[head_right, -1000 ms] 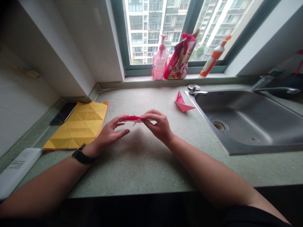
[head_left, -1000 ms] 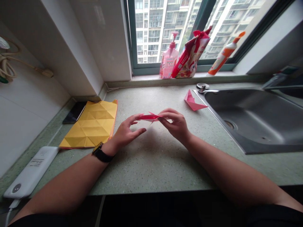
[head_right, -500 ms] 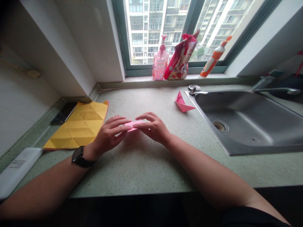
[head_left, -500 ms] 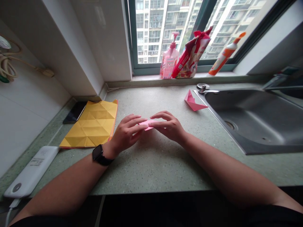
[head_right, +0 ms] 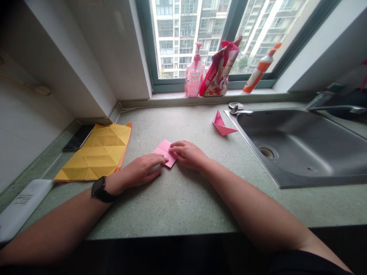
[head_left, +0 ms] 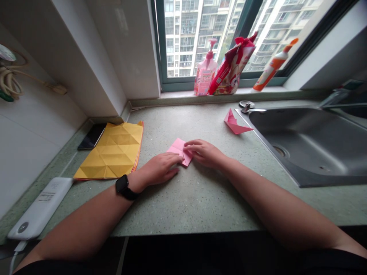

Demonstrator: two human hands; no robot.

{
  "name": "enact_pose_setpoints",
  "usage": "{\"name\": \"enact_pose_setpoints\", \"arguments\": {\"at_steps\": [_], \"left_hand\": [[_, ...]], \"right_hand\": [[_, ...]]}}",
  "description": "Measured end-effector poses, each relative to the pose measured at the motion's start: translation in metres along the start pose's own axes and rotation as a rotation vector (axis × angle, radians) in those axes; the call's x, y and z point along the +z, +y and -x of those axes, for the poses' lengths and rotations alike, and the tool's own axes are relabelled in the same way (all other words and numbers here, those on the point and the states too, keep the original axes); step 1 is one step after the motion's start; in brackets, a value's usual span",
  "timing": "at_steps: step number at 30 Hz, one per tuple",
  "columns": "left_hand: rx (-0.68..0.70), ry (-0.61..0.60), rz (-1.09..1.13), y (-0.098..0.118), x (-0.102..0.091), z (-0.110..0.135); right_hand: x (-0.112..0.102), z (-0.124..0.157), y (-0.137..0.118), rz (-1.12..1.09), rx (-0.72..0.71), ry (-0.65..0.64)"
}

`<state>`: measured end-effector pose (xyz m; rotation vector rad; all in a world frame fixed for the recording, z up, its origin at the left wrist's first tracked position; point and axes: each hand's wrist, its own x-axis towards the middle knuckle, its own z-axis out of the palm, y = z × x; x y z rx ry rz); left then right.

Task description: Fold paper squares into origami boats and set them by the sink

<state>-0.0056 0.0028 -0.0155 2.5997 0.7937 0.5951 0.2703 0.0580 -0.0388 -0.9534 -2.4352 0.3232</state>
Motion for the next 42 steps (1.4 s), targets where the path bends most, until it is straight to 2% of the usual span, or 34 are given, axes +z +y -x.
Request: {"name": "enact_pose_setpoints", "arguments": {"at_steps": [3,10,15,18,25,30,37,42], "left_hand": [[-0.013,-0.008,0.021,0.002,-0.001,0.000],[0.107,-0.105,0.005,0.000,0.000,-0.001],[0.032,-0.259,-0.039,-0.001,0.006,0.005],[-0.004,-0.306,-0.061,-0.001,0.011,0.008],[-0.003,-0.316,-0.049,-0.003,0.011,0.008],[-0.126,-0.355,-0.098,-0.003,0.007,0.003],[-0.283,-0.334,-0.231,-0.012,0.006,0.003],[-0.265,-0.254,-0.227,-0.014,0.004,0.003]], "right_hand": [[-0.003,-0.001,-0.005,-0.029,-0.049,-0.037],[-0.009,-0.002,-0.011,-0.021,-0.064,-0.083],[0.003,-0.003,-0.005,0.047,-0.073,-0.131],[0.013,-0.003,-0.005,0.115,0.011,-0.173],[0.022,-0.010,-0.005,0.169,0.146,-0.226],[0.016,-0.013,-0.004,0.244,0.232,-0.295],[0.016,-0.010,-0.003,0.349,0.322,-0.260],[0.014,-0.007,0.008,0.344,0.439,-0.170]]}}
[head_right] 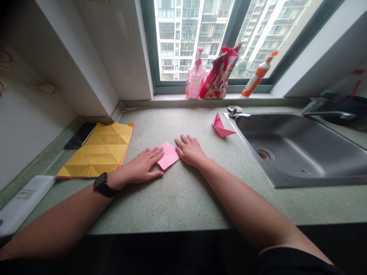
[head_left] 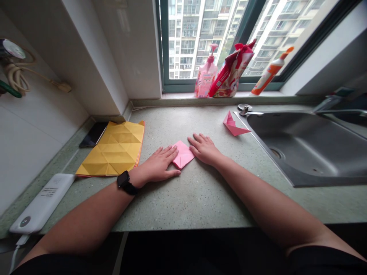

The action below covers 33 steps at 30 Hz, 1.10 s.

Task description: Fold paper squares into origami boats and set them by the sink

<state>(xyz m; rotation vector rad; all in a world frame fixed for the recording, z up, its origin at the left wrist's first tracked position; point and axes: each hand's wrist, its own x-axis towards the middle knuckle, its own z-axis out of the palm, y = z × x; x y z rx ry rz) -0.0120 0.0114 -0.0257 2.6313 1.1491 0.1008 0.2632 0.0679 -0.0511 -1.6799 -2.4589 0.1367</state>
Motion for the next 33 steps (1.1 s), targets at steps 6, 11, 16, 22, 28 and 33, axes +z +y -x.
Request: {"name": "enact_pose_setpoints", "arguments": {"at_steps": [6,11,16,22,28,33], "left_hand": [[0.087,0.202,0.089,0.000,-0.005,0.001],[0.182,0.283,0.065,-0.001,-0.007,-0.002],[0.191,0.313,0.087,-0.002,-0.003,-0.001],[0.151,0.373,0.156,-0.004,-0.001,-0.002],[0.150,0.371,0.165,-0.001,-0.004,-0.002],[0.157,0.349,0.179,0.001,-0.007,-0.002]], "right_hand": [[-0.006,0.002,0.012,-0.242,-0.149,0.225],[-0.012,0.007,0.006,-0.403,-0.447,0.192],[-0.018,0.009,0.002,-0.484,-0.494,0.165],[-0.031,0.017,-0.002,-0.512,-0.601,0.041],[-0.025,0.019,-0.007,-0.460,-0.656,0.049],[-0.024,0.018,-0.007,-0.462,-0.647,0.049]]}}
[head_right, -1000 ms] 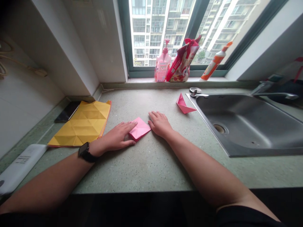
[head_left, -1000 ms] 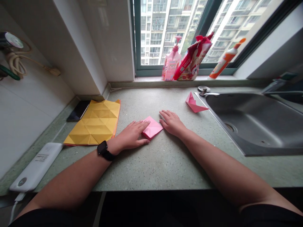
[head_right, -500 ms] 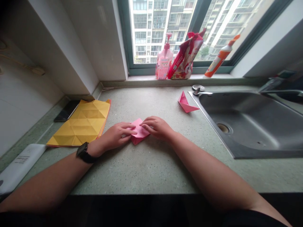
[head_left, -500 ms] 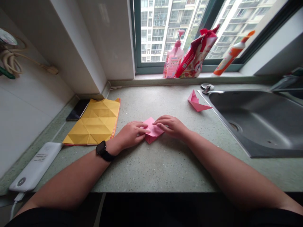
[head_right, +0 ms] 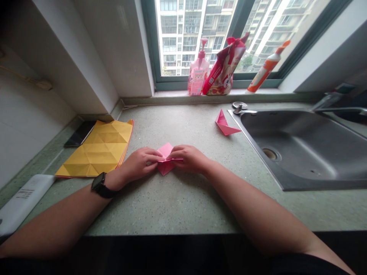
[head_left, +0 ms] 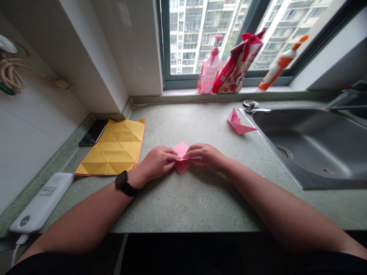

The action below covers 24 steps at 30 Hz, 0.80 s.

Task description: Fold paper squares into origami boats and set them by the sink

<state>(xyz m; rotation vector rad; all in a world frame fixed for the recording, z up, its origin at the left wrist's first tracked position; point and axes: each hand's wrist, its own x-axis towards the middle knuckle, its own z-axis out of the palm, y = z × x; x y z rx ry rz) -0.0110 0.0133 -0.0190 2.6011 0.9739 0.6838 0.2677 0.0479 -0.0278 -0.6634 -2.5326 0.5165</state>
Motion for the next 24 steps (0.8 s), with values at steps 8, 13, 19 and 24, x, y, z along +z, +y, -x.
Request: {"name": "enact_pose_setpoints", "arguments": {"at_steps": [8,13,19,24], "left_hand": [[0.018,-0.058,-0.071,0.007,-0.006,0.001],[0.018,-0.073,-0.079,0.012,-0.008,0.001],[-0.051,-0.073,-0.039,0.016,-0.009,0.001],[-0.096,-0.067,-0.035,0.015,-0.009,0.000]], "right_hand": [[-0.004,-0.002,-0.009,0.024,0.041,-0.066],[-0.009,-0.003,-0.015,0.007,0.021,-0.066],[-0.009,-0.003,-0.018,0.015,0.055,-0.067],[-0.007,-0.004,-0.016,0.046,0.088,-0.041]]}}
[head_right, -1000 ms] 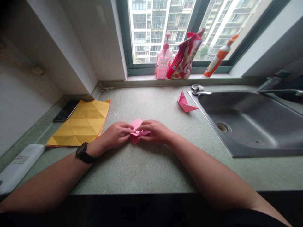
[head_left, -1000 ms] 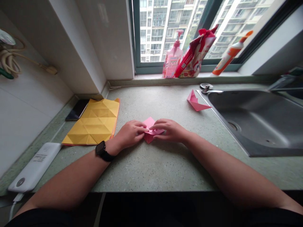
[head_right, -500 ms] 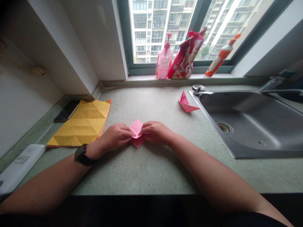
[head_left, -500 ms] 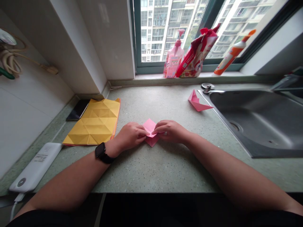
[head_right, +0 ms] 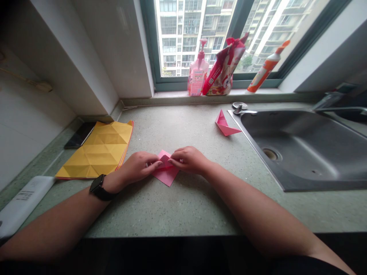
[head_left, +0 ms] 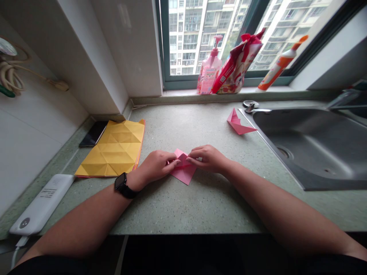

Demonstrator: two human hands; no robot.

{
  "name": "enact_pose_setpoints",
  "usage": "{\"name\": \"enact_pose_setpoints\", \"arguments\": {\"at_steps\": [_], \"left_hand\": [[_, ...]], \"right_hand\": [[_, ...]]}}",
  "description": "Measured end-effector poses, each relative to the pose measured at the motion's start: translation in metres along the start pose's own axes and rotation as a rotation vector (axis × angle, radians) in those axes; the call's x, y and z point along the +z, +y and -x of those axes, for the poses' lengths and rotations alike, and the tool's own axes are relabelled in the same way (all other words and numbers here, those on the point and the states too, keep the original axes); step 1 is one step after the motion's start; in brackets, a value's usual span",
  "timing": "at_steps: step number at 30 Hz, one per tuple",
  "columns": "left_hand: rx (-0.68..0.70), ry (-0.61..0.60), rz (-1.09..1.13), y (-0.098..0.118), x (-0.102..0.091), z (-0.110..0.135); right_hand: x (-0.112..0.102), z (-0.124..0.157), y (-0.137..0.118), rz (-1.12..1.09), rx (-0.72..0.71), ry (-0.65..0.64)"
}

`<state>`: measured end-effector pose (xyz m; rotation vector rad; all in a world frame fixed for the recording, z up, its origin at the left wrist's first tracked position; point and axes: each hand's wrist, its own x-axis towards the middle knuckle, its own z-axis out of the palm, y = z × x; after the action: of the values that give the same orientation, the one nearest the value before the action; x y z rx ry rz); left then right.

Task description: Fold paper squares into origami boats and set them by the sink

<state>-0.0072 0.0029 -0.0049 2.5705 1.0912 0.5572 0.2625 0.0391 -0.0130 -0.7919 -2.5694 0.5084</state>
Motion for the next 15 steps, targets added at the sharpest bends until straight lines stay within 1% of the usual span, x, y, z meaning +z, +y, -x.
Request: {"name": "enact_pose_setpoints", "arguments": {"at_steps": [6,10,15], "left_hand": [[-0.108,0.072,-0.101,-0.001,0.001,-0.001],[-0.148,0.066,-0.124,0.000,0.000,-0.001],[-0.186,0.043,-0.173,-0.002,0.002,-0.002]], "right_hand": [[0.003,-0.001,0.007,0.044,0.082,0.015],[0.008,-0.001,0.011,0.070,0.154,0.037],[0.010,-0.001,0.010,0.041,0.270,0.034]]}}
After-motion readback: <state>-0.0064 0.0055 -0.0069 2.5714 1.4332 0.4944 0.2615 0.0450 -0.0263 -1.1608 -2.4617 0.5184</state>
